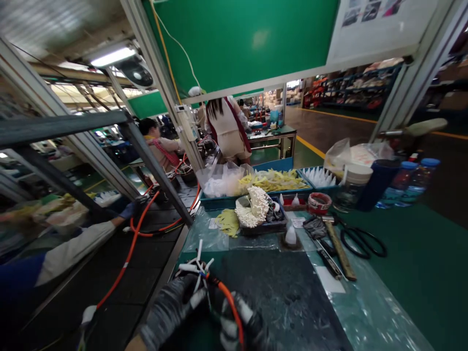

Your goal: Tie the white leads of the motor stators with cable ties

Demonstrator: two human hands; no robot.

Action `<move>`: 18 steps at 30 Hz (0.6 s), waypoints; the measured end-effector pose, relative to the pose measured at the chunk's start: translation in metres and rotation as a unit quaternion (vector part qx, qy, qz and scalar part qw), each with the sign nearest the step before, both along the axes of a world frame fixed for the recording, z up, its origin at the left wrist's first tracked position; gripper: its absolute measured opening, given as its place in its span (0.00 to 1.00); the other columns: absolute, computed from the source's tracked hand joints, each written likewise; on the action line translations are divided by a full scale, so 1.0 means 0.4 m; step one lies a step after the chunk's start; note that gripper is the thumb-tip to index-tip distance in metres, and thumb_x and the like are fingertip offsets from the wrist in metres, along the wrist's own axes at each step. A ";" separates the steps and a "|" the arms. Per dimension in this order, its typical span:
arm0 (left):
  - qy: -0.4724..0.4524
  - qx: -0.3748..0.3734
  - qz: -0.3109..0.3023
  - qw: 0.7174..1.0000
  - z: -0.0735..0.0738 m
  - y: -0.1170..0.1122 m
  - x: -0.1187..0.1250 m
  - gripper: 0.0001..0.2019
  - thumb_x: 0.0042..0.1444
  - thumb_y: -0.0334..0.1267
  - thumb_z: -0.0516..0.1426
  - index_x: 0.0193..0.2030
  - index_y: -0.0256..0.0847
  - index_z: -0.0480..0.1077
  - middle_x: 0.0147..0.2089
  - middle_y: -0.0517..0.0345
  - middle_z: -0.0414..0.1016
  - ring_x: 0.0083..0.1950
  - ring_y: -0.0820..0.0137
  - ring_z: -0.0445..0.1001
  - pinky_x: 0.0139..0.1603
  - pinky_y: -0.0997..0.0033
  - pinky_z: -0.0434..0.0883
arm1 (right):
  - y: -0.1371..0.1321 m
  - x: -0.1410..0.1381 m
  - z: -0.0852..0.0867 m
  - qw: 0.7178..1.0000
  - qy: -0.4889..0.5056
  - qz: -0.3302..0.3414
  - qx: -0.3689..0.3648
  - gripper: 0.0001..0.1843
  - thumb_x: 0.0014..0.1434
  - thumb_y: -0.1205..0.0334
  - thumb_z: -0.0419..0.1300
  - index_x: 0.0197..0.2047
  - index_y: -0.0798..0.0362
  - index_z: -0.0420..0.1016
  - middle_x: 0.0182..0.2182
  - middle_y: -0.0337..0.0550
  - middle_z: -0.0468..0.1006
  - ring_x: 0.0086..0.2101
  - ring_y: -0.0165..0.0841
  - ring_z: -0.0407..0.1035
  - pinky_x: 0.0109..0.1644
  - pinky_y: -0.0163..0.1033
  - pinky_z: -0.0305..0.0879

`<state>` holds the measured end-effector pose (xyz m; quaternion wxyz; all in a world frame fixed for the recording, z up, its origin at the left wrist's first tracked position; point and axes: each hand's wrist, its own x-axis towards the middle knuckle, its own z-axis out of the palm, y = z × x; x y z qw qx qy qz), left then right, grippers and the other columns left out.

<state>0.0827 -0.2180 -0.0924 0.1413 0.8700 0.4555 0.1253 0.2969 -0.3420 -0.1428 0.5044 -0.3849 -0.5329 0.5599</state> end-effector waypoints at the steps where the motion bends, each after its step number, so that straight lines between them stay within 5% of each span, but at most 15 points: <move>1: -0.021 0.008 0.001 1.000 -0.014 -0.002 0.008 0.13 0.65 0.37 0.60 0.51 0.48 0.84 0.52 0.50 0.88 0.54 0.54 0.87 0.61 0.54 0.84 | 0.010 0.030 0.006 0.996 0.040 0.010 -0.079 0.43 0.73 0.25 0.31 0.41 0.47 0.75 0.20 0.30 0.53 0.17 0.27 0.47 0.19 0.30 0.51; 3: -0.060 0.008 0.002 0.998 -0.043 -0.006 0.013 0.13 0.66 0.36 0.59 0.52 0.48 0.84 0.52 0.50 0.89 0.53 0.54 0.88 0.63 0.52 0.84 | 0.035 0.099 0.025 0.992 -0.006 -0.021 -0.123 0.39 0.75 0.27 0.36 0.37 0.48 0.73 0.20 0.28 0.52 0.17 0.26 0.45 0.18 0.30 0.50; 7: -0.093 0.039 -0.034 0.994 -0.067 -0.030 -0.040 0.16 0.70 0.38 0.59 0.59 0.47 0.82 0.55 0.49 0.88 0.55 0.56 0.88 0.64 0.56 0.84 | 0.113 0.204 0.033 0.965 -0.226 -0.110 0.066 0.27 0.75 0.34 0.52 0.43 0.47 0.81 0.28 0.40 0.79 0.26 0.33 0.72 0.31 0.39 0.76; 10: -0.058 0.118 -0.114 0.985 -0.029 -0.048 -0.121 0.19 0.72 0.40 0.58 0.66 0.48 0.78 0.60 0.49 0.86 0.59 0.58 0.86 0.64 0.61 0.84 | 0.154 0.214 0.007 0.950 -0.271 -0.114 0.105 0.24 0.75 0.40 0.54 0.52 0.46 0.84 0.43 0.48 0.87 0.41 0.41 0.82 0.50 0.49 0.82; 12: 0.019 0.129 -0.204 0.970 0.013 -0.040 -0.172 0.23 0.71 0.45 0.62 0.71 0.49 0.73 0.65 0.49 0.83 0.67 0.56 0.81 0.71 0.54 0.78 | 0.162 0.198 0.002 0.931 -0.317 -0.113 0.139 0.24 0.76 0.44 0.54 0.59 0.47 0.83 0.50 0.54 0.87 0.48 0.46 0.81 0.55 0.55 0.81; 14: 0.093 0.118 -0.288 0.946 0.044 -0.009 -0.208 0.25 0.71 0.47 0.63 0.73 0.55 0.71 0.71 0.53 0.77 0.75 0.53 0.73 0.80 0.41 0.66 | 0.166 0.176 0.021 0.891 -0.387 -0.077 0.224 0.22 0.77 0.48 0.56 0.63 0.47 0.82 0.53 0.56 0.85 0.51 0.47 0.80 0.57 0.56 0.79; 18: 0.174 0.123 -0.319 0.924 0.022 0.053 -0.232 0.27 0.74 0.27 0.57 0.70 0.66 0.72 0.70 0.67 0.78 0.75 0.69 0.72 0.84 0.53 0.58 | 0.220 0.120 0.088 0.758 -0.482 0.102 0.428 0.23 0.78 0.50 0.57 0.70 0.45 0.75 0.60 0.52 0.84 0.59 0.45 0.75 0.66 0.57 0.73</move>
